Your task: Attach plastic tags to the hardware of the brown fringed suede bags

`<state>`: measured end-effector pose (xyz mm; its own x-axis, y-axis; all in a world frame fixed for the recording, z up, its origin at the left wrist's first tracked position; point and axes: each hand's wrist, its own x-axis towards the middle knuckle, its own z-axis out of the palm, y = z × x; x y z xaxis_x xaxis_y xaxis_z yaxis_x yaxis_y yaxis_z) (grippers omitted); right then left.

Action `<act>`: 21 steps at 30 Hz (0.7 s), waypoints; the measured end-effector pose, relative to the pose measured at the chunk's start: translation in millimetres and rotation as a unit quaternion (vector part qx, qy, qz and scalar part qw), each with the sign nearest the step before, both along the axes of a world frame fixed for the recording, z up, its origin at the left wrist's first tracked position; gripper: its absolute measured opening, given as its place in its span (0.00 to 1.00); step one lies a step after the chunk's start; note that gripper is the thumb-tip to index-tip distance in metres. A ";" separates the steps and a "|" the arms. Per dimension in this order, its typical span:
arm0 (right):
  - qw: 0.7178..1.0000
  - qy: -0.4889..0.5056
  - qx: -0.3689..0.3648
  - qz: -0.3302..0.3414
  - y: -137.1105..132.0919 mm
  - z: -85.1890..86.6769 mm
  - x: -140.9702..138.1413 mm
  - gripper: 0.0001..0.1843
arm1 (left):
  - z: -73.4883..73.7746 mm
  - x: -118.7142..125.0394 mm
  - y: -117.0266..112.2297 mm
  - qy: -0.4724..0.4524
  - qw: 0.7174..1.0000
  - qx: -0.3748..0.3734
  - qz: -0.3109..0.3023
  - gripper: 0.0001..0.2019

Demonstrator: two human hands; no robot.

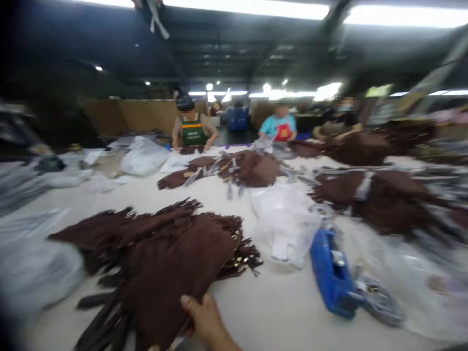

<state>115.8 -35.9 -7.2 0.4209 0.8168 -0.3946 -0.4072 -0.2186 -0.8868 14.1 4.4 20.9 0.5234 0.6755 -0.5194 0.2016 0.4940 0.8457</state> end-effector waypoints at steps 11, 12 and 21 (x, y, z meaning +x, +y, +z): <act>0.996 0.018 -0.007 0.085 -5.0 -8.1 14.4 0.25 | 8.9 -46.8 -33.4 0.056 0.978 -0.010 0.199 0.36; 0.996 0.017 -0.007 0.083 -6.0 -7.2 14.5 0.25 | 9.2 -47.8 -32.7 0.044 0.977 -0.017 0.209 0.36; 0.997 0.006 -0.004 0.078 -6.2 -6.2 9.7 0.26 | -6.8 -58.7 -38.2 -0.018 0.986 0.113 0.121 0.22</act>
<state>125.4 -42.2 -13.4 0.2836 0.8691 -0.4051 -0.3786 -0.2867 -0.8800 -44.7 -33.8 14.1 0.3478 0.8792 -0.3257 0.0686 0.3226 0.9441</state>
